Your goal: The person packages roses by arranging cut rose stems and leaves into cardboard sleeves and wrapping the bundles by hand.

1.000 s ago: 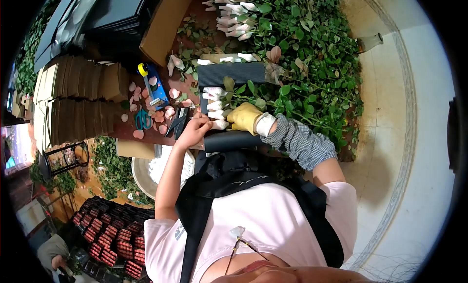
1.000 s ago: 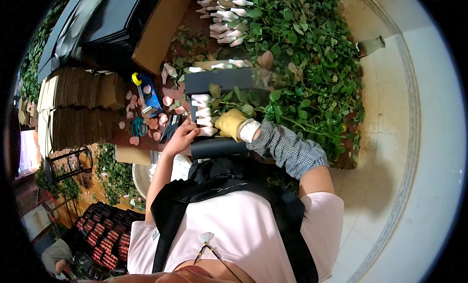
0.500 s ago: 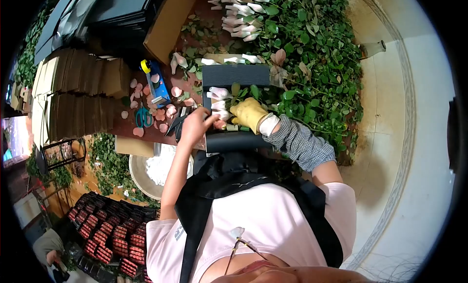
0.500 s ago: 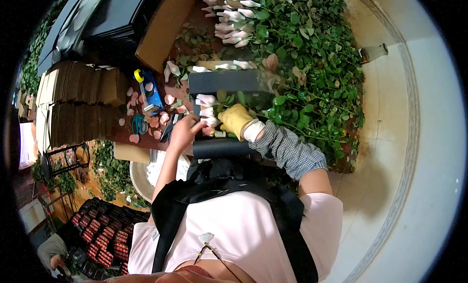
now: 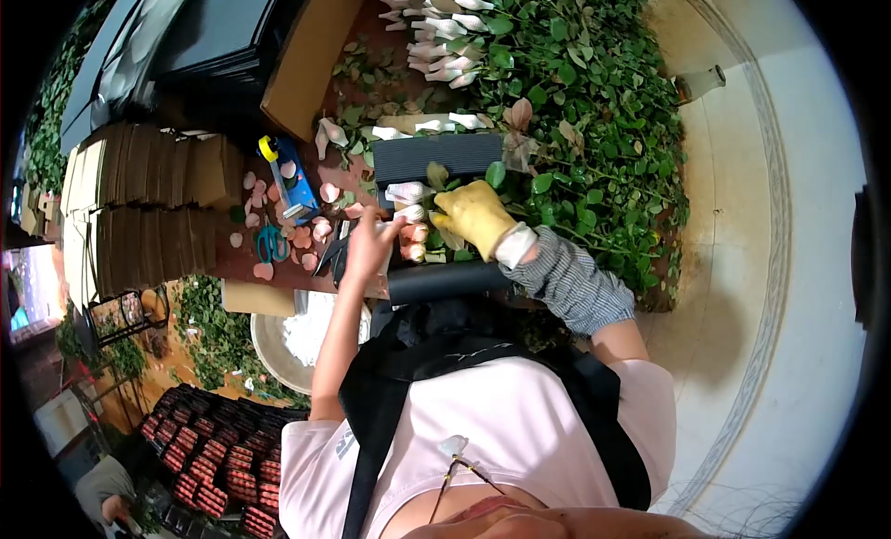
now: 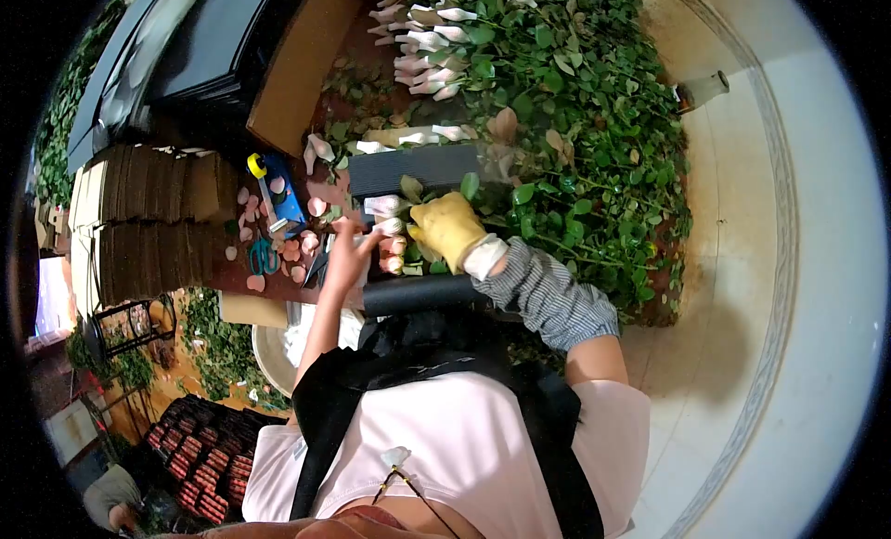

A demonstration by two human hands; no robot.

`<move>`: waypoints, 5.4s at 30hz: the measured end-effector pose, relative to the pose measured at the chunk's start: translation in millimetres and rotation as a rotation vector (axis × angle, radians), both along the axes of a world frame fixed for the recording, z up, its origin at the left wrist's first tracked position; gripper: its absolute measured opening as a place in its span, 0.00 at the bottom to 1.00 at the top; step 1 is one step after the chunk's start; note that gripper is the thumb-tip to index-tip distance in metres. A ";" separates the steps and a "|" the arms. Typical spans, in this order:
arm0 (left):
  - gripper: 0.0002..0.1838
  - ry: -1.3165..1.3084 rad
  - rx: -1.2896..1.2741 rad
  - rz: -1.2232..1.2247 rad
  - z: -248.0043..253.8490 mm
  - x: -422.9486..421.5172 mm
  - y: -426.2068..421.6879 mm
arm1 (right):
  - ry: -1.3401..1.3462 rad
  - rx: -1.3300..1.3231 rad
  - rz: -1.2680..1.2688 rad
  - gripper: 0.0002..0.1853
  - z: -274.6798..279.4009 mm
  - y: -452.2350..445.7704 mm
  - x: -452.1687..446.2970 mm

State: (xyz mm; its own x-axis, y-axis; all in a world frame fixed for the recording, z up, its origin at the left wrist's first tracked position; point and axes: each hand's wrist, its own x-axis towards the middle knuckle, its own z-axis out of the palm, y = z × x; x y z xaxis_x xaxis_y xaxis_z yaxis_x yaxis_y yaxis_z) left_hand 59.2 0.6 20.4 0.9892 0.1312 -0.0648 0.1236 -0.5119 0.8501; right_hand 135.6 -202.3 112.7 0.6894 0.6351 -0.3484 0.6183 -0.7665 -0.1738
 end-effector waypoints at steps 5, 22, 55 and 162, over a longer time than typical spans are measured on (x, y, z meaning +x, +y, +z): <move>0.14 0.044 -0.033 -0.078 16.7 7.2 -8.2 | -0.043 -0.256 0.027 0.10 -32.1 10.1 -1.3; 0.12 0.071 0.062 -0.008 14.6 33.2 -16.9 | -0.249 -0.250 -0.092 0.06 -49.5 10.1 -1.0; 0.46 0.632 0.772 0.202 26.6 -181.8 153.1 | -0.220 0.459 -0.077 0.13 6.4 -27.7 -22.7; 0.21 0.108 -0.199 -0.136 20.3 -11.7 64.9 | -0.085 0.384 0.139 0.41 -3.8 -4.8 -13.9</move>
